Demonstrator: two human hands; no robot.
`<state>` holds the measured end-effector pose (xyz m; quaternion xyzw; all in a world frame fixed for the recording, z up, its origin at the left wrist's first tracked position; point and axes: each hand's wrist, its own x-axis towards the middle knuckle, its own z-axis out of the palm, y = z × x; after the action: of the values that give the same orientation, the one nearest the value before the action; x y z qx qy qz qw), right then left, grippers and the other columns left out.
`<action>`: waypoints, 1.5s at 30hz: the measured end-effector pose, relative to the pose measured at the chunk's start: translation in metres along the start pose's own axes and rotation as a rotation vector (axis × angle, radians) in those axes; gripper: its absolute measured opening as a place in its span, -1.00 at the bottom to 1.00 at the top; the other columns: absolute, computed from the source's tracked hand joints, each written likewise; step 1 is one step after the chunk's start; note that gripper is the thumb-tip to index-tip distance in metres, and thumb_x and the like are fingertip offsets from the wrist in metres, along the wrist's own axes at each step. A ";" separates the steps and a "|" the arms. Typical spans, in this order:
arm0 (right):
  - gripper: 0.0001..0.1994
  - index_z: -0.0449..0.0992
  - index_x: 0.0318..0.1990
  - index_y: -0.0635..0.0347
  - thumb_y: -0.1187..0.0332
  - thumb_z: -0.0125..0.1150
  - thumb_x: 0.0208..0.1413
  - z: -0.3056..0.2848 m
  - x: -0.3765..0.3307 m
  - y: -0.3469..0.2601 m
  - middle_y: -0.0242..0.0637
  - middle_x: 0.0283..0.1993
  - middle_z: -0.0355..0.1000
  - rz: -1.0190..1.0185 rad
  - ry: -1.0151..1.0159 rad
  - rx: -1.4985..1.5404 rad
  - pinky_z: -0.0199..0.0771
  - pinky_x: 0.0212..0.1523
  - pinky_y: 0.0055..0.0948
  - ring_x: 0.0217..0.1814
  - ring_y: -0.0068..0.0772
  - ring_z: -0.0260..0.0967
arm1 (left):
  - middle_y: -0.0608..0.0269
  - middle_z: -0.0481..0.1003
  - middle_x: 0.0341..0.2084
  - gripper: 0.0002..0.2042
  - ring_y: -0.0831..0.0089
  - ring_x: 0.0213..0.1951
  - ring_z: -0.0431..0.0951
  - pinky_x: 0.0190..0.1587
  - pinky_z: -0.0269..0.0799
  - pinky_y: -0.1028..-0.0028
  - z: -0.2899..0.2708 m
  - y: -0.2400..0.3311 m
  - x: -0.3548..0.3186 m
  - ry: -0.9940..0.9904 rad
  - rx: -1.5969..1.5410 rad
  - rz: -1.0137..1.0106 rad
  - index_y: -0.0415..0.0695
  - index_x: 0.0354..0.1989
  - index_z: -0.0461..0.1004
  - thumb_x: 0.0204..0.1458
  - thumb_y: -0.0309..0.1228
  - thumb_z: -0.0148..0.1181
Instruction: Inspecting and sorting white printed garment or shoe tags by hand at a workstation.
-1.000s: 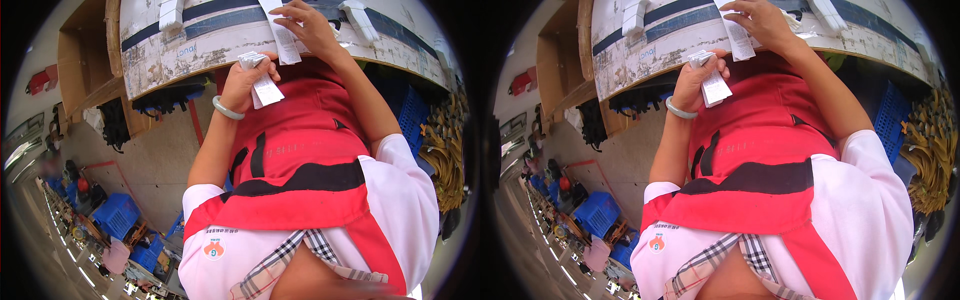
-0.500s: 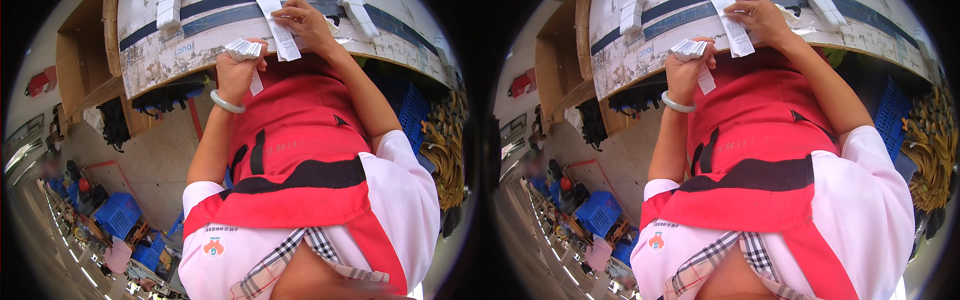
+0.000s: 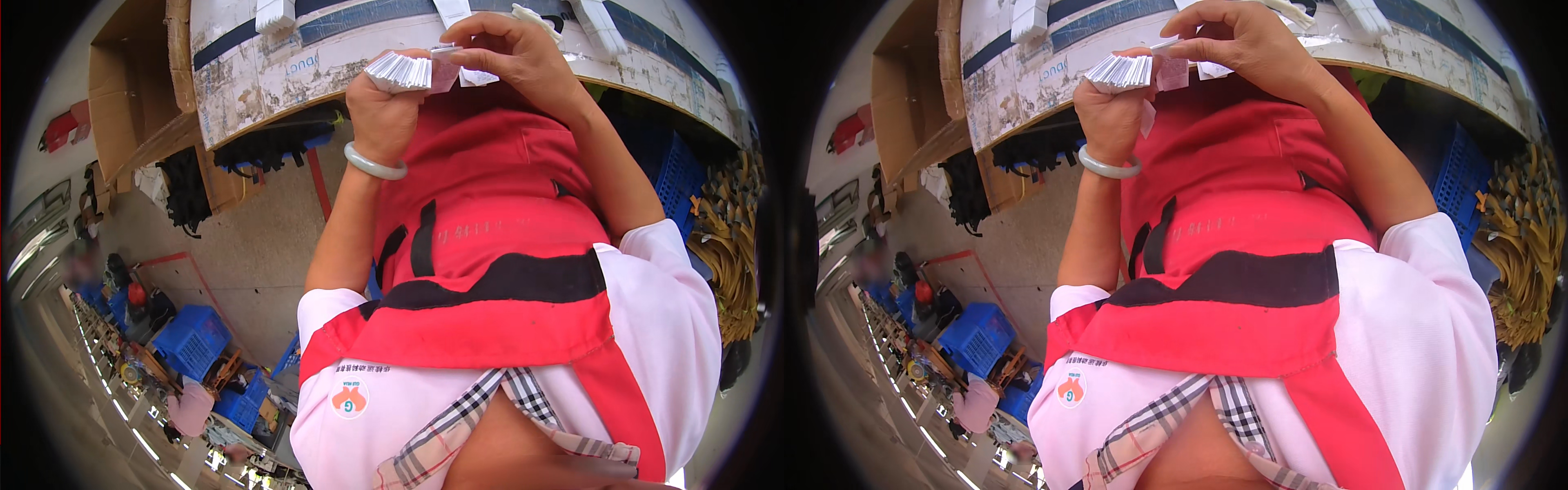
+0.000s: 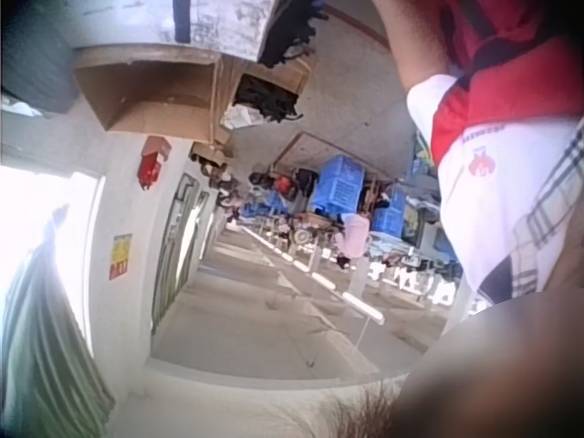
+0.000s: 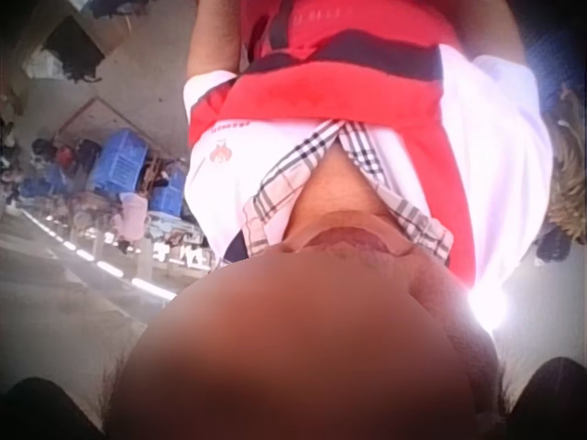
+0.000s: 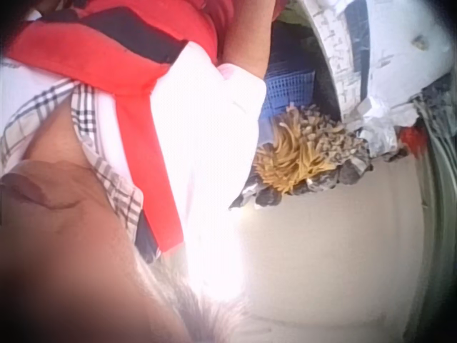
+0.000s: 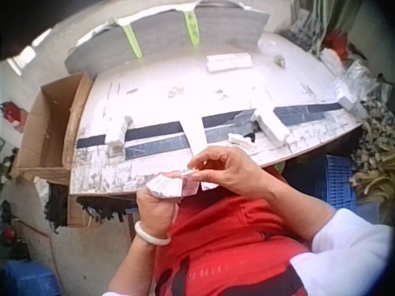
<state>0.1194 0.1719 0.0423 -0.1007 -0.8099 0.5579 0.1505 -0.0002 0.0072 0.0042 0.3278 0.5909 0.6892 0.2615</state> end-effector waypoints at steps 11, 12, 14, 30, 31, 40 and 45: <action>-0.83 0.54 -0.14 0.28 0.38 0.19 0.19 0.009 -0.006 0.002 -0.45 -0.31 0.46 0.244 -0.075 0.229 0.44 -0.21 -0.70 -0.29 -0.72 0.36 | 0.33 0.51 -0.56 -0.85 0.66 -0.53 0.45 -0.48 0.34 0.66 0.001 0.002 -0.005 -0.025 -0.075 -0.084 -0.27 -0.23 0.57 0.03 -0.53 0.28; -0.84 0.54 -0.16 0.29 0.39 0.19 0.19 0.010 -0.006 -0.001 -0.46 -0.33 0.46 0.237 -0.063 0.283 0.43 -0.22 -0.70 -0.31 -0.72 0.36 | 0.33 0.50 -0.58 -0.85 0.66 -0.54 0.45 -0.48 0.33 0.66 0.000 0.001 -0.005 -0.030 -0.041 -0.098 -0.27 -0.22 0.57 0.04 -0.52 0.28; -0.85 0.54 -0.19 0.28 0.39 0.20 0.18 0.006 -0.003 0.006 -0.46 -0.35 0.45 0.195 -0.090 0.212 0.40 -0.27 -0.71 -0.35 -0.72 0.34 | 0.34 0.49 -0.57 -0.85 0.65 -0.53 0.45 -0.49 0.32 0.67 0.000 0.000 -0.004 -0.073 -0.143 -0.212 -0.26 -0.22 0.56 0.05 -0.51 0.27; -0.86 0.59 -0.20 0.20 0.36 0.25 0.15 0.027 -0.012 0.006 -0.47 -0.35 0.45 0.193 -0.055 0.185 0.35 -0.28 -0.71 -0.33 -0.75 0.31 | 0.36 0.47 -0.32 -0.64 0.64 -0.30 0.50 -0.25 0.45 0.63 -0.001 -0.006 -0.013 -0.272 -0.564 -0.537 -0.21 -0.01 0.41 0.09 -0.29 0.27; -0.86 0.59 -0.21 0.20 0.36 0.25 0.14 0.027 -0.012 0.005 -0.47 -0.36 0.45 0.174 -0.049 0.131 0.35 -0.28 -0.71 -0.33 -0.75 0.31 | 0.36 0.47 -0.32 -0.64 0.64 -0.30 0.50 -0.25 0.45 0.63 0.000 -0.004 -0.013 -0.272 -0.565 -0.539 -0.21 -0.01 0.41 0.09 -0.29 0.27; -0.91 0.57 -0.30 0.18 0.39 0.27 0.09 0.019 -0.011 -0.004 -0.48 -0.37 0.41 0.039 -0.084 -0.101 0.30 -0.29 -0.65 -0.37 -0.67 0.24 | 0.36 0.51 -0.32 -0.72 0.63 -0.32 0.51 -0.31 0.44 0.63 -0.005 0.002 -0.013 -0.303 -0.592 -0.608 -0.21 -0.11 0.48 -0.03 -0.54 0.33; -0.92 0.56 -0.31 0.20 0.41 0.27 0.06 0.020 -0.011 -0.006 -0.45 -0.37 0.41 0.005 -0.110 -0.132 0.31 -0.27 -0.61 -0.36 -0.62 0.26 | 0.34 0.52 -0.30 -0.71 0.62 -0.31 0.52 -0.27 0.46 0.61 -0.005 0.003 -0.016 -0.291 -0.566 -0.569 -0.21 -0.11 0.48 -0.04 -0.54 0.33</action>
<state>0.1230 0.1486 0.0398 -0.0816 -0.8519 0.5081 0.0972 0.0063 -0.0083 0.0040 0.1611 0.4023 0.6711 0.6015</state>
